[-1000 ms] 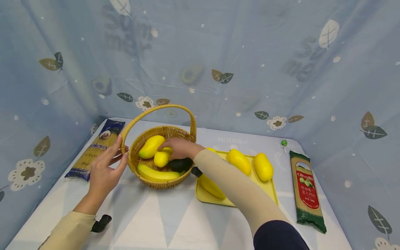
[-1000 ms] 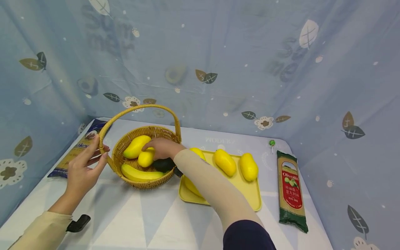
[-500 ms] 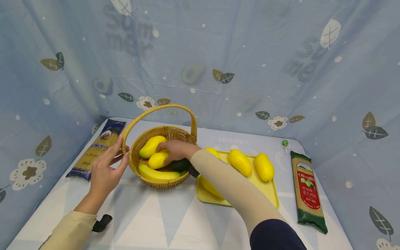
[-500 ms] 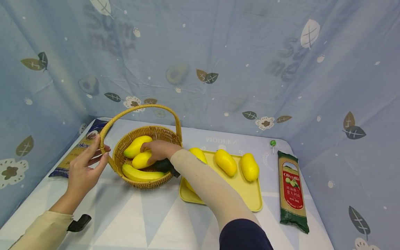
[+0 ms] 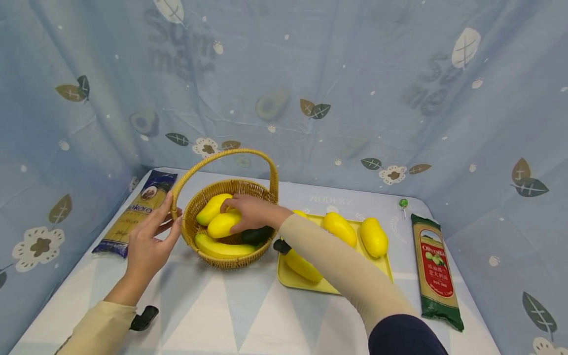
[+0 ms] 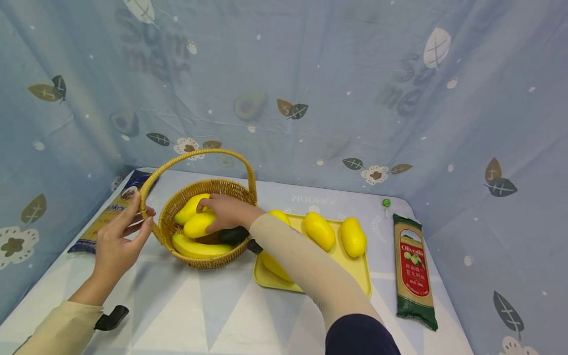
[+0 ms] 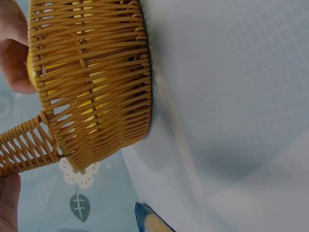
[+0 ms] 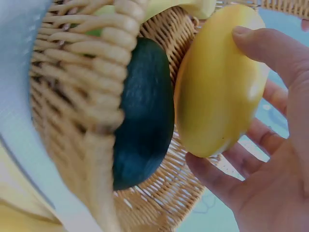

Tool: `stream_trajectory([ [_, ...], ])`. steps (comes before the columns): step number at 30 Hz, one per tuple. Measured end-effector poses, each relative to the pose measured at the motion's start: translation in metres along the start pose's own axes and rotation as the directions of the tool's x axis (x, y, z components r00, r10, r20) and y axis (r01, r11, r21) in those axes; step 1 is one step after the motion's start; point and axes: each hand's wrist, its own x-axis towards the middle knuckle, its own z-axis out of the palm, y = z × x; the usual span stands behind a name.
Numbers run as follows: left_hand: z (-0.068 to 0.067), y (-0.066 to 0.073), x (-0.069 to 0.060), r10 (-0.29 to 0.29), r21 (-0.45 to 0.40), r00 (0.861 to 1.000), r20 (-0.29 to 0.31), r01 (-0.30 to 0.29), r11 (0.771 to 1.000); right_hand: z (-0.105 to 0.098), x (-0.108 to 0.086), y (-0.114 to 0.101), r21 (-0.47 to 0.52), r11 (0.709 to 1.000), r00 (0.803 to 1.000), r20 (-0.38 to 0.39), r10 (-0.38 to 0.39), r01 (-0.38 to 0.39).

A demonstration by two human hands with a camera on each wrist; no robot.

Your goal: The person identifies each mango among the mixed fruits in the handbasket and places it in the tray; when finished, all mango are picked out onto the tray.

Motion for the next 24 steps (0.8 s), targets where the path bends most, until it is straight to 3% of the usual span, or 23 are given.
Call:
stream_trajectory([
  [6, 0.0, 0.001, 0.0, 0.003, 0.001, 1.0, -0.012, -0.003, 1.0, -0.008, -0.026, 0.003, 0.009, 1.0, 0.993, -0.112, 0.024, -0.023],
  [11, 0.0, 0.001, 0.0, 0.002, 0.005, 1.0, -0.009, -0.002, 1.0, -0.012, -0.062, 0.01, 0.076, 0.996, 0.973, -0.222, 0.061, -0.045],
  [18, 0.0, 0.001, 0.001, -0.005, 0.01, 1.0, -0.001, 0.005, 1.0, -0.007, -0.126, 0.028, 0.194, 0.973, 0.912, -0.363, 0.19, -0.125],
  [24, 0.001, 0.001, 0.001, -0.002, 0.004, 1.0, -0.008, 0.002, 1.0, 0.005, -0.181, 0.043, 0.239, 0.946, 0.858, -0.414, 0.304, -0.219],
])
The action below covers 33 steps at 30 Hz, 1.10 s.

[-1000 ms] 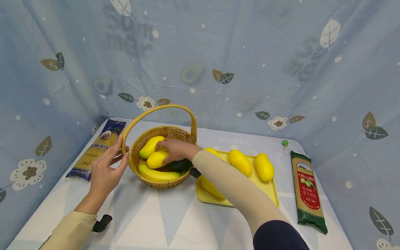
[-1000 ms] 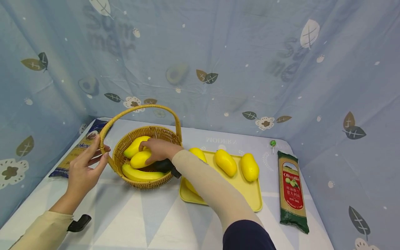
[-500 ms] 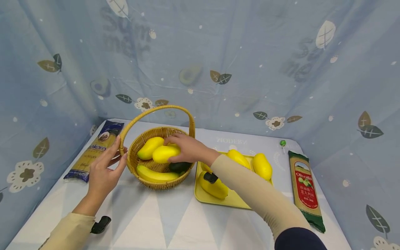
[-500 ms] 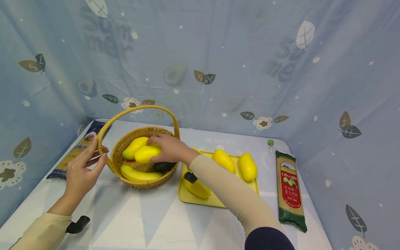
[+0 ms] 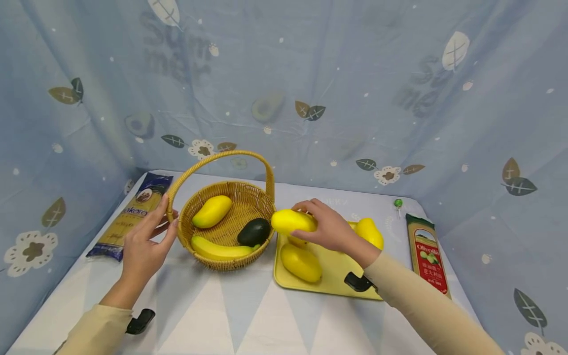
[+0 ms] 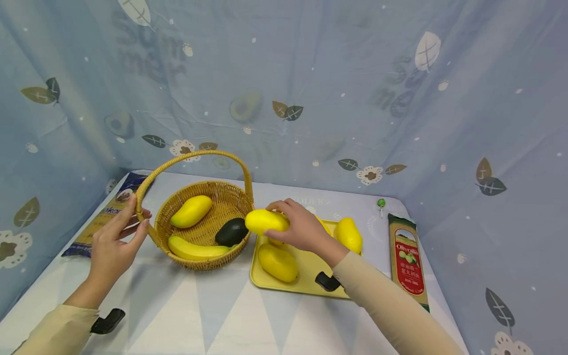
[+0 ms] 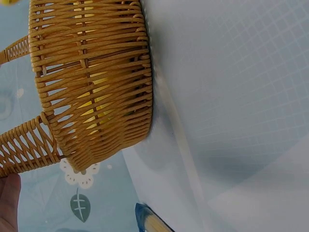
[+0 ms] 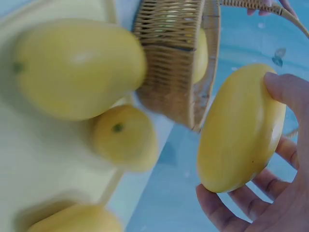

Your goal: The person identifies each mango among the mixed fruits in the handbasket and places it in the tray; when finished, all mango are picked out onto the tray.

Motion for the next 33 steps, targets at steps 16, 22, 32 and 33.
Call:
stream_trajectory([
  [16, -0.001, 0.001, -0.001, -0.001, -0.009, 1.0, -0.006, 0.001, 1.0, 0.028, -0.098, 0.066, -0.006, 0.948, 0.945, -0.088, 0.316, -0.318],
  [22, 0.0, 0.001, -0.001, -0.007, -0.009, 1.0, -0.007, 0.007, 1.0, 0.041, -0.11, 0.077, -0.012, 0.932, 0.926, -0.123, 0.357, -0.361],
  [32, 0.0, 0.002, 0.0, -0.018, 0.008, 1.0, 0.003, 0.018, 1.0, 0.052, -0.117, 0.078, -0.06, 0.91, 0.905, -0.151, 0.398, -0.41],
  [33, 0.0, 0.002, 0.0, -0.019, 0.008, 1.0, 0.004, 0.019, 1.0, 0.052, -0.118, 0.077, -0.062, 0.909, 0.904, -0.154, 0.398, -0.411],
])
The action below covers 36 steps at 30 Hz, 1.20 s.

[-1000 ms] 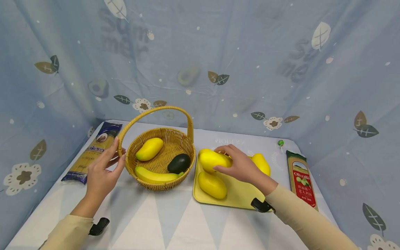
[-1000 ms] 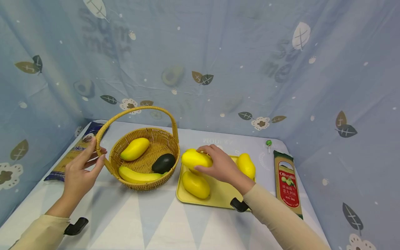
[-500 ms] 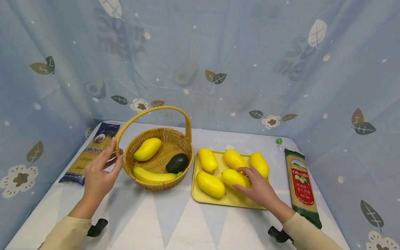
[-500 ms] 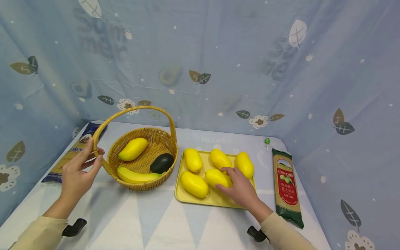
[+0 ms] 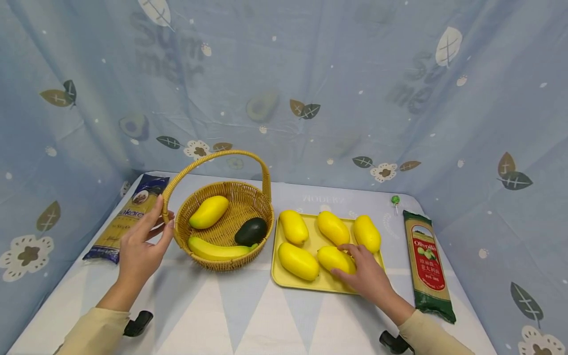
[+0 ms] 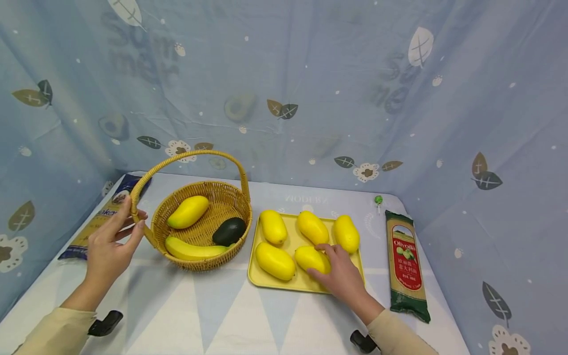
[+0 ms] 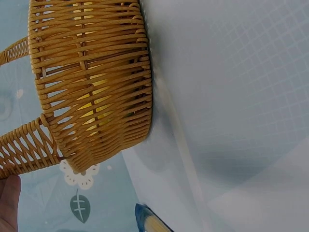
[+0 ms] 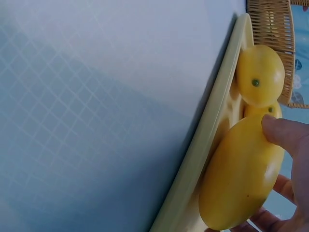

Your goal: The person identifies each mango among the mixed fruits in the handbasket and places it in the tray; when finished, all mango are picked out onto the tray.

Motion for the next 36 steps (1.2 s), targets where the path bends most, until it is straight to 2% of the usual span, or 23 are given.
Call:
stream_trajectory([
  [13, -0.001, 0.0, -0.001, -0.002, 0.007, 1.0, -0.004, 0.002, 1.0, -0.015, 0.003, -0.009, 0.026, 0.997, 0.996, -0.052, -0.075, 0.076],
  [17, -0.001, -0.001, -0.001, -0.003, 0.011, 1.0, -0.001, 0.003, 1.0, -0.02, 0.008, -0.018, 0.039, 0.994, 0.993, -0.055, -0.1, 0.102],
  [22, 0.0, -0.001, -0.002, -0.009, 0.012, 1.0, 0.002, 0.009, 1.0, -0.025, 0.019, -0.034, 0.057, 0.983, 0.984, -0.061, -0.17, 0.173],
  [28, 0.001, -0.001, -0.001, -0.002, 0.004, 1.0, -0.004, 0.002, 1.0, -0.028, 0.036, -0.059, 0.115, 0.957, 0.964, -0.043, -0.262, 0.266],
  [31, 0.001, -0.001, -0.001, 0.007, -0.006, 1.0, -0.009, -0.007, 1.0, -0.029, 0.045, -0.076, 0.109, 0.947, 0.953, -0.009, -0.303, 0.302],
  [36, 0.001, 0.0, 0.0, 0.011, -0.005, 1.0, -0.01, -0.011, 1.0, -0.029, 0.064, -0.108, 0.144, 0.916, 0.919, 0.073, -0.387, 0.375],
])
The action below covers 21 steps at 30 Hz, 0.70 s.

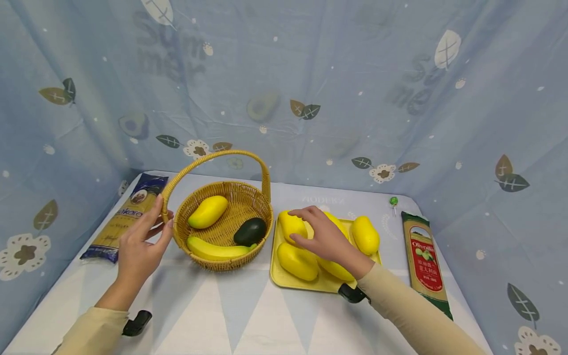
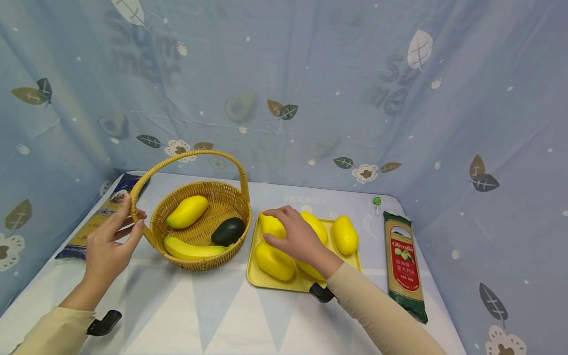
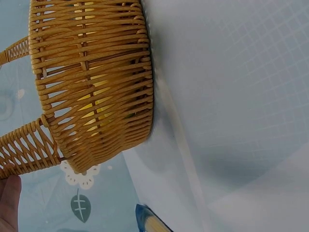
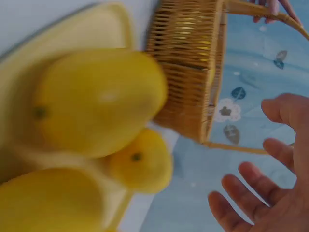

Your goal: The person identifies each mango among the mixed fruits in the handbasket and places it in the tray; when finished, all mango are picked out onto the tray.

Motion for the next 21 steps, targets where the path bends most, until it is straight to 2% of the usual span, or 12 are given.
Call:
stream_trajectory([
  [4, 0.0, -0.001, 0.0, -0.004, 0.007, 1.0, 0.003, 0.004, 1.0, 0.005, 0.026, -0.014, 0.007, 0.997, 0.994, 0.072, -0.081, 0.081],
  [8, 0.0, -0.001, 0.0, 0.0, -0.001, 1.0, -0.003, 0.0, 1.0, 0.015, 0.055, -0.031, -0.02, 0.987, 0.977, 0.145, -0.155, 0.16],
  [14, 0.0, -0.002, 0.0, 0.012, -0.003, 1.0, -0.005, -0.012, 1.0, 0.03, 0.1, -0.052, -0.064, 0.978, 0.961, 0.207, -0.184, 0.201],
  [21, 0.0, -0.001, 0.001, 0.012, -0.003, 1.0, -0.001, -0.012, 1.0, 0.05, 0.147, -0.062, -0.108, 0.964, 0.94, 0.271, -0.207, 0.243],
])
